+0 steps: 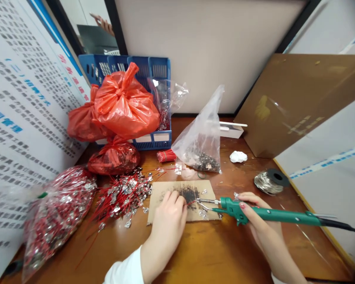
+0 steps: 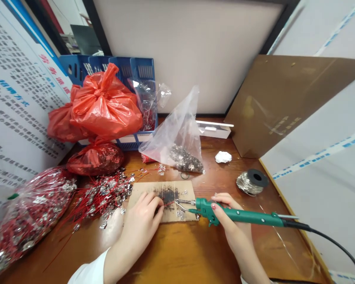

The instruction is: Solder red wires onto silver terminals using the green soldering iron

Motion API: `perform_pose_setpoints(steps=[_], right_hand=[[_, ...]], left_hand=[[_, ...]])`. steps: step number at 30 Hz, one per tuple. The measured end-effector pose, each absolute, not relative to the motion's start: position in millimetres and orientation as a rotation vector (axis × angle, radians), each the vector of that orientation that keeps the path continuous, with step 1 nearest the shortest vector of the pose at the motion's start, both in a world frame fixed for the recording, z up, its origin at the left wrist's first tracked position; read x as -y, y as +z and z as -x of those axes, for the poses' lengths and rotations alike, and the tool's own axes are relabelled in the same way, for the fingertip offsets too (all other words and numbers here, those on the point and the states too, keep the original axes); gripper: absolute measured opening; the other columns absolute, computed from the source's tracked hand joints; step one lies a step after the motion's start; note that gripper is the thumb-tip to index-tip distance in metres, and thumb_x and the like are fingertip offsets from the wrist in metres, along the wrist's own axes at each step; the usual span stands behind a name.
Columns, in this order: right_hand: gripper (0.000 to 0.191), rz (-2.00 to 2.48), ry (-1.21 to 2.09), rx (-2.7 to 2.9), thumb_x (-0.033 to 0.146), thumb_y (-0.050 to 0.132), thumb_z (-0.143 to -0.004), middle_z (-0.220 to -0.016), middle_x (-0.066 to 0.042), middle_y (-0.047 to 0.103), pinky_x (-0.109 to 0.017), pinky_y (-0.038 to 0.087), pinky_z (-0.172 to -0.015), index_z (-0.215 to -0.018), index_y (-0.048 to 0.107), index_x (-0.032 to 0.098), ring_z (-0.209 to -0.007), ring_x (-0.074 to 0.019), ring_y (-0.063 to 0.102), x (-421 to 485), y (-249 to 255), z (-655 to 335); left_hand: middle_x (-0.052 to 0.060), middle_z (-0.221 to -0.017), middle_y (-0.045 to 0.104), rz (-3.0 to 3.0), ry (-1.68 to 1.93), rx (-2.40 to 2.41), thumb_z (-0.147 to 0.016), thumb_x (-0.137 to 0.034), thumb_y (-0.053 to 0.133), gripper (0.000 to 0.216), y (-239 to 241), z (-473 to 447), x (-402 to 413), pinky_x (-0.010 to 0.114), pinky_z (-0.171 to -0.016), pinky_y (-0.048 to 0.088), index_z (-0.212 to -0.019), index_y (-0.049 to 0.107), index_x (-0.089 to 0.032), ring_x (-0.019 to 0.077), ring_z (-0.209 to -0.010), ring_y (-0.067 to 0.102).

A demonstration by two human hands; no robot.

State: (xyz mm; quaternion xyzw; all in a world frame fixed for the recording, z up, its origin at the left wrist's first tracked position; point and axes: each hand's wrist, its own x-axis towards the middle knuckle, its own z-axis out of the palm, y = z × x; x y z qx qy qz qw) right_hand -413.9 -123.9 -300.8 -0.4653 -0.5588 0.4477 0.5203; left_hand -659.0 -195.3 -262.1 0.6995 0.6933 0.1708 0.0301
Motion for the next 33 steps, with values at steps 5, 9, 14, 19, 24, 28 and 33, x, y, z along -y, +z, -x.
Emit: perform_pose_setpoints(steps=[5,9,14,19,24,28,33], right_hand=[[0.018,1.124,1.058,1.379,0.040,0.072,-0.080,-0.100,-0.007,0.061,-0.029,0.051,-0.073,-0.085,0.071,0.023,-0.088,-0.0210,0.060,124.5,-298.6,417.0],[0.015,1.087,1.060,1.386,0.039,0.072,-0.081,-0.099,-0.005,0.061,-0.030,0.049,-0.078,-0.086,0.071,0.025,-0.090,-0.0205,0.060,123.5,-297.8,419.2],[0.015,1.081,1.056,1.400,0.038,0.070,-0.082,-0.098,-0.005,0.060,-0.031,0.050,-0.076,-0.086,0.070,0.024,-0.088,-0.0204,0.060,124.2,-294.8,422.0],[0.013,1.074,1.052,1.393,0.036,0.070,-0.082,-0.096,-0.005,0.060,-0.033,0.050,-0.079,-0.086,0.069,0.023,-0.090,-0.0210,0.059,126.1,-289.9,423.2],[0.010,1.081,1.064,1.399,0.034,0.070,-0.082,-0.097,-0.005,0.060,-0.031,0.049,-0.078,-0.086,0.069,0.025,-0.091,-0.0209,0.059,127.4,-288.3,421.9],[0.009,1.075,1.052,1.404,0.033,0.071,-0.083,-0.097,-0.004,0.060,-0.030,0.049,-0.077,-0.086,0.070,0.026,-0.090,-0.0198,0.058,127.6,-287.9,421.8],[0.006,1.065,1.053,1.401,0.032,0.070,-0.083,-0.098,-0.003,0.060,-0.029,0.047,-0.076,-0.086,0.071,0.027,-0.090,-0.0190,0.057,127.8,-288.0,421.7]], left_hand=[[0.006,-0.088,0.066,-2.197,0.557,-2.130,-0.091,-0.013,0.053,0.015,-266.5,661.7,193.7,0.039,-0.074,0.055,-0.080,0.062,-0.017,0.0254,-0.089,0.062],[0.005,-0.086,0.066,-2.247,0.583,-2.120,-0.090,-0.013,0.054,0.014,-267.6,663.1,192.8,0.036,-0.073,0.054,-0.080,0.062,-0.018,0.0243,-0.087,0.062],[0.005,-0.084,0.065,-2.302,0.611,-2.114,-0.088,-0.013,0.057,0.011,-267.3,664.5,192.0,0.035,-0.072,0.053,-0.079,0.061,-0.018,0.0230,-0.083,0.062],[0.004,-0.085,0.065,-2.313,0.590,-2.129,-0.090,-0.015,0.056,0.012,-264.3,663.3,192.2,0.033,-0.071,0.052,-0.079,0.061,-0.018,0.0221,-0.084,0.061],[0.004,-0.086,0.066,-2.297,0.587,-2.131,-0.089,-0.014,0.057,0.012,-261.4,662.0,192.7,0.034,-0.071,0.052,-0.079,0.060,-0.019,0.0221,-0.084,0.061],[0.004,-0.084,0.066,-2.298,0.602,-2.116,-0.088,-0.012,0.058,0.011,-261.4,661.8,192.5,0.035,-0.072,0.052,-0.079,0.060,-0.018,0.0228,-0.084,0.061],[0.004,-0.084,0.065,-2.320,0.608,-2.104,-0.087,-0.010,0.059,0.011,-261.3,661.8,192.3,0.035,-0.070,0.051,-0.079,0.061,-0.017,0.0229,-0.082,0.060]])
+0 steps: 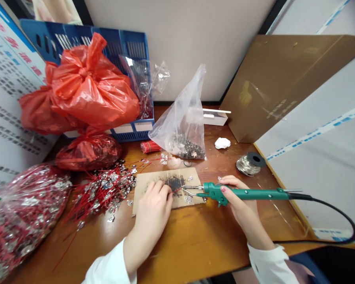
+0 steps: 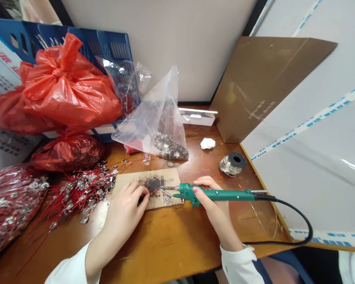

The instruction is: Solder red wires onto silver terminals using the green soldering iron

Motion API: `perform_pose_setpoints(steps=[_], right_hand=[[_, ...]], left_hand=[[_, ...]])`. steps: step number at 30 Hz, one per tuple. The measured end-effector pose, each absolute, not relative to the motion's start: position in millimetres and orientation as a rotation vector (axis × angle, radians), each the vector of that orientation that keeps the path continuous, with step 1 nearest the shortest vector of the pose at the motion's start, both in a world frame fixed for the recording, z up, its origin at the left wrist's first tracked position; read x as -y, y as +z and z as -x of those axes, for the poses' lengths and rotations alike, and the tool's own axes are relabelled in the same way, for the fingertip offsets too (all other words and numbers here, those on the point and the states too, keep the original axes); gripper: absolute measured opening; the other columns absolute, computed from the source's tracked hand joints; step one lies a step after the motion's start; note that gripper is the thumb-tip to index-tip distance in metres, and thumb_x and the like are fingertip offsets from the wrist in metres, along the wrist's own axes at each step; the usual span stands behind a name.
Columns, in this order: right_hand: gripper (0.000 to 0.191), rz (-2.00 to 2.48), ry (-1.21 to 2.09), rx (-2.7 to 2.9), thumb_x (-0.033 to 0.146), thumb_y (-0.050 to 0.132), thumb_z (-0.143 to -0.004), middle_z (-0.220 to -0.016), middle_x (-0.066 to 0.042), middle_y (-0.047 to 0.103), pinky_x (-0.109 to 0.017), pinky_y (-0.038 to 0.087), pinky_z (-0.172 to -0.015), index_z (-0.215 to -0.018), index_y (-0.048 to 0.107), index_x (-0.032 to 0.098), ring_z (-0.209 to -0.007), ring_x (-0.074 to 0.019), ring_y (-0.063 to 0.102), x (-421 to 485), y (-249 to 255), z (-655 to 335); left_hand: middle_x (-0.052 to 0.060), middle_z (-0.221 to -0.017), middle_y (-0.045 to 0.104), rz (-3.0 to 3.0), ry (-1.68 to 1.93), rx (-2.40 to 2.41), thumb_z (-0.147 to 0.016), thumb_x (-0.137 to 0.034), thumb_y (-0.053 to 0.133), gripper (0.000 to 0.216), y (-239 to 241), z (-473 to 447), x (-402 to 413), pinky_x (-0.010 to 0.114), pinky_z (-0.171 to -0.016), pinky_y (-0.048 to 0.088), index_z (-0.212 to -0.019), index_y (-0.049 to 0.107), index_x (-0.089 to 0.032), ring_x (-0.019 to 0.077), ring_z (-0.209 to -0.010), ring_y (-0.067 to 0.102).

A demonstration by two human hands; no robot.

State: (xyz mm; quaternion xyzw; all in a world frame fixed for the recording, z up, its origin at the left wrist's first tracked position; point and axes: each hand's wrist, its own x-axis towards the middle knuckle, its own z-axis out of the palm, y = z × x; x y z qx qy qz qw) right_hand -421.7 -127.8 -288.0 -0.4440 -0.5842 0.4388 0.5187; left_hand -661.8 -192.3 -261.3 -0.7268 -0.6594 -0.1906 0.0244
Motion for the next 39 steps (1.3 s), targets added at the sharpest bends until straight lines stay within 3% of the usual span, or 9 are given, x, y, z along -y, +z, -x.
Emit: perform_pose_setpoints(steps=[8,18,39], right_hand=[[0.011,1.074,1.065,1.401,0.034,0.069,-0.083,-0.097,-0.005,0.060,-0.030,0.050,-0.072,-0.087,0.070,0.024,-0.087,-0.0203,0.059,129.0,-284.4,423.0],[0.011,1.074,1.026,1.414,0.035,0.069,-0.083,-0.096,-0.005,0.061,-0.034,0.051,-0.079,-0.086,0.070,0.024,-0.090,-0.0212,0.060,127.4,-284.1,423.8],[0.009,1.055,1.062,1.393,0.034,0.069,-0.084,-0.098,-0.004,0.061,-0.031,0.051,-0.074,-0.088,0.070,0.026,-0.088,-0.0202,0.060,127.1,-288.8,422.5]], left_hand=[[0.004,-0.084,0.065,2.248,-0.597,2.035,-0.087,-0.011,0.060,0.011,-263.0,660.6,192.6,0.034,-0.069,0.049,-0.079,0.061,-0.017,0.0226,-0.082,0.059],[0.004,-0.087,0.066,2.253,-0.549,2.087,-0.090,-0.016,0.057,0.012,-262.7,660.3,192.8,0.033,-0.071,0.049,-0.079,0.060,-0.018,0.0221,-0.085,0.059],[0.005,-0.086,0.065,2.258,-0.566,2.071,-0.089,-0.015,0.058,0.011,-262.2,660.8,192.4,0.034,-0.072,0.051,-0.080,0.062,-0.017,0.0229,-0.084,0.060]])
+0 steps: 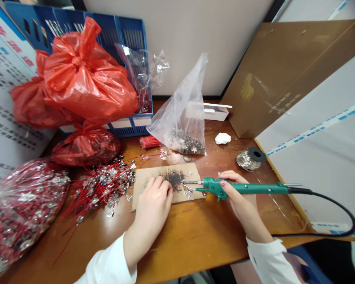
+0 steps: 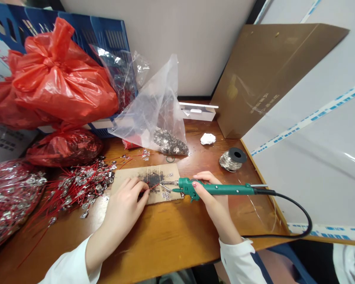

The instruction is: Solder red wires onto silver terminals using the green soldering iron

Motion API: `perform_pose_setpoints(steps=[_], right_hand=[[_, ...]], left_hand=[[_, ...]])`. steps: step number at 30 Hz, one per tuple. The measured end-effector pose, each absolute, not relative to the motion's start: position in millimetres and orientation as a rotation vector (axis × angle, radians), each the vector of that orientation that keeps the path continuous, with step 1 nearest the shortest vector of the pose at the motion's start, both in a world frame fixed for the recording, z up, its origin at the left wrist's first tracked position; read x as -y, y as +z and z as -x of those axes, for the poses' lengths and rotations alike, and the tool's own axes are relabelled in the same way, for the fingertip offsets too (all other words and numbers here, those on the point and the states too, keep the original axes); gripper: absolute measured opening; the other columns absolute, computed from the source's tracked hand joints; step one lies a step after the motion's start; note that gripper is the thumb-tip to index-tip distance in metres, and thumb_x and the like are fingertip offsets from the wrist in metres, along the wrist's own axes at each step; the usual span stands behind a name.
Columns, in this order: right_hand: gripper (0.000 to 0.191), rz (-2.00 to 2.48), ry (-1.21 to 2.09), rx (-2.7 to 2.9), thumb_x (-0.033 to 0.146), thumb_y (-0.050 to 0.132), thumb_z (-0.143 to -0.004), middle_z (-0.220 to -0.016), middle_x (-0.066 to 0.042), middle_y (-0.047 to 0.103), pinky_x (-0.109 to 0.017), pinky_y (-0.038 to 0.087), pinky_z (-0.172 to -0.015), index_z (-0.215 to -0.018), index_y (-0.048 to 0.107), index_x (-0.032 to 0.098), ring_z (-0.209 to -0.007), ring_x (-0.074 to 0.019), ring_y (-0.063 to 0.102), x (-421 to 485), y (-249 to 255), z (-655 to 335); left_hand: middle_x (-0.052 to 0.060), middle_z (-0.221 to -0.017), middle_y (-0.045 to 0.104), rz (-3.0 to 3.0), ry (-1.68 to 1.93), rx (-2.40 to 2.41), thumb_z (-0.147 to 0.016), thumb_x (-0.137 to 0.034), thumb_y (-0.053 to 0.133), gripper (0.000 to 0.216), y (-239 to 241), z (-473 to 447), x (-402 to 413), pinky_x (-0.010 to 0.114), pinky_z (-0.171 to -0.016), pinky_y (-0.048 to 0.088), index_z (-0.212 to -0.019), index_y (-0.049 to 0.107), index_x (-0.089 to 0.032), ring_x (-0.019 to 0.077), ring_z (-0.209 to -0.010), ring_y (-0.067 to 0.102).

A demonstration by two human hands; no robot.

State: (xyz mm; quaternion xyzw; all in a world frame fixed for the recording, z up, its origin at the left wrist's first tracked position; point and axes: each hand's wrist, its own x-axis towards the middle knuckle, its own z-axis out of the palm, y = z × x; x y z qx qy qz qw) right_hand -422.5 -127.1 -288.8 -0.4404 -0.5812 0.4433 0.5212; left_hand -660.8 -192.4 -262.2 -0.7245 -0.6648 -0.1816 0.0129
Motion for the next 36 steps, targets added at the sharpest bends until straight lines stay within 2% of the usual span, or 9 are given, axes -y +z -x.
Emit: perform_pose_setpoints(steps=[11,22,31,36], right_hand=[[0.006,1.051,1.072,1.393,0.031,0.069,-0.084,-0.098,-0.003,0.061,-0.030,0.049,-0.076,-0.088,0.070,0.027,-0.089,-0.0188,0.060,128.1,-286.2,422.4],[0.009,1.035,1.082,1.333,0.034,0.071,-0.082,-0.096,-0.003,0.062,-0.029,0.049,-0.072,-0.088,0.071,0.027,-0.086,-0.0186,0.060,126.0,-285.8,424.1],[0.006,1.037,1.077,1.389,0.030,0.070,-0.084,-0.098,-0.002,0.061,-0.030,0.047,-0.078,-0.089,0.071,0.028,-0.089,-0.0181,0.059,127.3,-288.1,421.8],[0.006,1.031,1.108,1.346,0.031,0.071,-0.083,-0.099,-0.001,0.060,-0.028,0.047,-0.075,-0.089,0.071,0.029,-0.090,-0.0176,0.058,126.8,-288.6,422.4]], left_hand=[[0.006,-0.087,0.065,2.254,-0.593,2.050,-0.092,-0.016,0.053,0.014,-263.7,661.0,192.2,0.034,-0.073,0.051,-0.081,0.062,-0.017,0.0227,-0.085,0.060],[0.005,-0.085,0.065,2.246,-0.615,2.044,-0.089,-0.015,0.058,0.010,-264.4,661.1,192.7,0.033,-0.071,0.050,-0.079,0.062,-0.017,0.0230,-0.084,0.060],[0.005,-0.084,0.065,2.247,-0.608,2.027,-0.090,-0.015,0.057,0.012,-265.0,660.5,191.9,0.035,-0.070,0.050,-0.079,0.062,-0.017,0.0234,-0.083,0.060],[0.005,-0.085,0.065,2.253,-0.603,2.049,-0.089,-0.015,0.058,0.011,-264.1,662.1,192.6,0.035,-0.071,0.051,-0.079,0.062,-0.016,0.0234,-0.084,0.060]])
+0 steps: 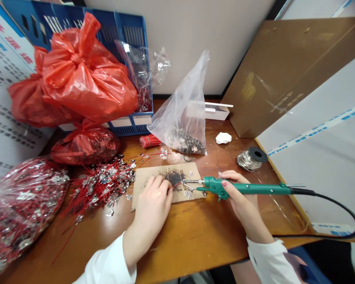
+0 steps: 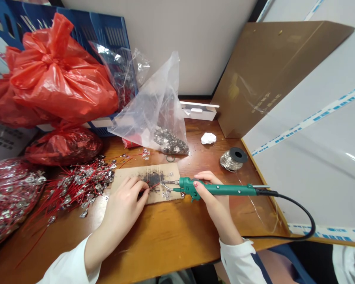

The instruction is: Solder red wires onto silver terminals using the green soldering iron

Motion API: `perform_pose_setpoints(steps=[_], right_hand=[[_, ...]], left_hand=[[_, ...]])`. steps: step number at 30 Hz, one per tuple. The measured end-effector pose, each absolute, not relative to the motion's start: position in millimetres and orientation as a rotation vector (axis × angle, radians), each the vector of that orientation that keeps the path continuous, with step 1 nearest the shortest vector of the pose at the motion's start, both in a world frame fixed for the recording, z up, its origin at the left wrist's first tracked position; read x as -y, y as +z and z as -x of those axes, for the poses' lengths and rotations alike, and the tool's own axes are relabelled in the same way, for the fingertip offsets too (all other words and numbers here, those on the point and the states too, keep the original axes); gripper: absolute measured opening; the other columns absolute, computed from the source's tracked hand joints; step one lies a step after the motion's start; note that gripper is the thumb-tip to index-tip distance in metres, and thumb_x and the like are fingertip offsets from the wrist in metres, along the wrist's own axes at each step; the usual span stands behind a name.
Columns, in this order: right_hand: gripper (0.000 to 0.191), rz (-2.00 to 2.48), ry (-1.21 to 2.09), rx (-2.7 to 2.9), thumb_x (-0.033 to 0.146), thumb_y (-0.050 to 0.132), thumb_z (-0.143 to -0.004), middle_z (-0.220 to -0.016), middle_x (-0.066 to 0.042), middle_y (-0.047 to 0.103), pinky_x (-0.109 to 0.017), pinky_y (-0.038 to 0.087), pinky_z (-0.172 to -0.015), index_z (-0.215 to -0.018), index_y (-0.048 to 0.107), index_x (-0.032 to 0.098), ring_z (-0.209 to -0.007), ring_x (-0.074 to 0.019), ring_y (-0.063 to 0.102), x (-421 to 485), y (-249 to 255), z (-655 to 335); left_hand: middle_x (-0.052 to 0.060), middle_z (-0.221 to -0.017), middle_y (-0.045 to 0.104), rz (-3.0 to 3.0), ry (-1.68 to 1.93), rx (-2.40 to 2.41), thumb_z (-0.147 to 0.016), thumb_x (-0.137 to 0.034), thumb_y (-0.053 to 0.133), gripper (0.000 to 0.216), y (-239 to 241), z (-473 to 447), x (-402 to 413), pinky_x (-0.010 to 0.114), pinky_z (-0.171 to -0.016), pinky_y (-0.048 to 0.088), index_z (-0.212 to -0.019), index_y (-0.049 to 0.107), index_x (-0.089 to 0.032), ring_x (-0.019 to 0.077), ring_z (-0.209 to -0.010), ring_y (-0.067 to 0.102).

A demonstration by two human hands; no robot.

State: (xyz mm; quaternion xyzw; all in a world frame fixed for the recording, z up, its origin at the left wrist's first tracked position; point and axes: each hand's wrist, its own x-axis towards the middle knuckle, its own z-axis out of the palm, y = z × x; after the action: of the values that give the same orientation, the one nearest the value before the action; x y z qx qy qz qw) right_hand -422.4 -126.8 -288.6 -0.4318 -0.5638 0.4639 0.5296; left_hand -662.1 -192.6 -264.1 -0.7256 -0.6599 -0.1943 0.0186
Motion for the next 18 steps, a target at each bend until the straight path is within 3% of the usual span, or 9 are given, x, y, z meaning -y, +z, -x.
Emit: perform_pose_setpoints(steps=[18], right_hand=[[0.006,1.043,1.129,1.350,0.033,0.072,-0.083,-0.098,-0.001,0.061,-0.027,0.047,-0.075,-0.087,0.071,0.030,-0.090,-0.0172,0.058,126.9,-290.8,421.4]], left_hand=[[0.005,-0.085,0.065,2.240,-0.604,2.035,-0.089,-0.015,0.058,0.011,-264.9,661.4,192.7,0.034,-0.070,0.050,-0.080,0.062,-0.017,0.0230,-0.082,0.060]])
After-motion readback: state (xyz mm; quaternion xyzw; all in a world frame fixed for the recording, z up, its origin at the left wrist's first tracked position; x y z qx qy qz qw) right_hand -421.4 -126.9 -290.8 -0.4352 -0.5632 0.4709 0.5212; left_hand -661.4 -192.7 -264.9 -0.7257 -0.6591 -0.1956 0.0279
